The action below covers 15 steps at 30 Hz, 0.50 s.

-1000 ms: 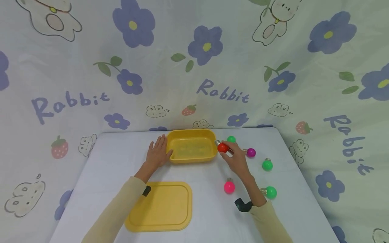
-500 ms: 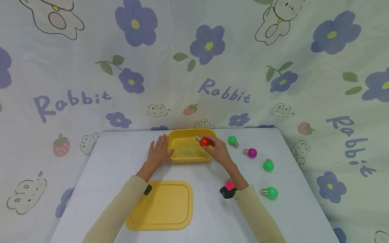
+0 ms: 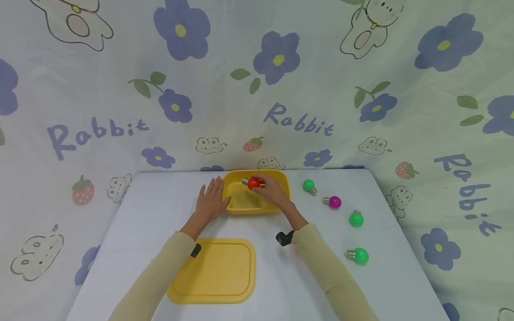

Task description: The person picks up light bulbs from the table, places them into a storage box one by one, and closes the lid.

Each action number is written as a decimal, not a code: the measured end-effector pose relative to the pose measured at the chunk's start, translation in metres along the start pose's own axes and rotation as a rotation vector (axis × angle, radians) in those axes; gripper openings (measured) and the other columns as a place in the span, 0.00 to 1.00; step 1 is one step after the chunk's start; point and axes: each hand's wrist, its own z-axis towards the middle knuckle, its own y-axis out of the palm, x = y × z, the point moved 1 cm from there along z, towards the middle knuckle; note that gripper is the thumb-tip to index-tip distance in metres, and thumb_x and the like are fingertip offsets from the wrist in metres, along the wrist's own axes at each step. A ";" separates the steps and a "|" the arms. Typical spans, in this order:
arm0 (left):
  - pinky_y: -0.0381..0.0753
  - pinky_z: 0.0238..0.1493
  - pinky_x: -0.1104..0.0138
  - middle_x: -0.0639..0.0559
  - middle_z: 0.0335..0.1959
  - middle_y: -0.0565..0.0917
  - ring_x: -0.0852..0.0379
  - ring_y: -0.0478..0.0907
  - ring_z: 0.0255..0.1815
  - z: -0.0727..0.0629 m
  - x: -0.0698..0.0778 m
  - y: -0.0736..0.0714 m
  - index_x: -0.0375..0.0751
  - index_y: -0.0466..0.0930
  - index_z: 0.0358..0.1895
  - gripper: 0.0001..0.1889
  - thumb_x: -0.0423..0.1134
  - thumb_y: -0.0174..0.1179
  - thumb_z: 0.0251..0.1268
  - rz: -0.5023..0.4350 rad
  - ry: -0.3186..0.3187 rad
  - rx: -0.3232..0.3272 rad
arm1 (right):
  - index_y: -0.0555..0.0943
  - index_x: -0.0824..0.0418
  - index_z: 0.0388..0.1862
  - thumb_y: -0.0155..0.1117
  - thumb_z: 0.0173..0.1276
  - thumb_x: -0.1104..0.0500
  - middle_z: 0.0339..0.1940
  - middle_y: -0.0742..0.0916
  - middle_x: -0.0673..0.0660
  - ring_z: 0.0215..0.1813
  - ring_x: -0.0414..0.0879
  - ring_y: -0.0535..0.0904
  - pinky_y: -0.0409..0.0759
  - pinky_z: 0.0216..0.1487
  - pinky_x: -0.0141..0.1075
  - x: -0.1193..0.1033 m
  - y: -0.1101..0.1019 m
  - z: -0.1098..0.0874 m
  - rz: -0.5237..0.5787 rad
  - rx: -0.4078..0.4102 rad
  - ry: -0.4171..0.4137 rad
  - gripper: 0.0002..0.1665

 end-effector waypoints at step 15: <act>0.39 0.76 0.45 0.39 0.81 0.42 0.42 0.38 0.81 -0.001 0.000 -0.001 0.31 0.41 0.80 0.40 0.56 0.41 0.79 -0.005 0.002 0.019 | 0.76 0.59 0.68 0.66 0.71 0.63 0.64 0.80 0.58 0.61 0.54 0.77 0.77 0.61 0.42 0.005 0.029 0.030 0.111 0.003 0.204 0.27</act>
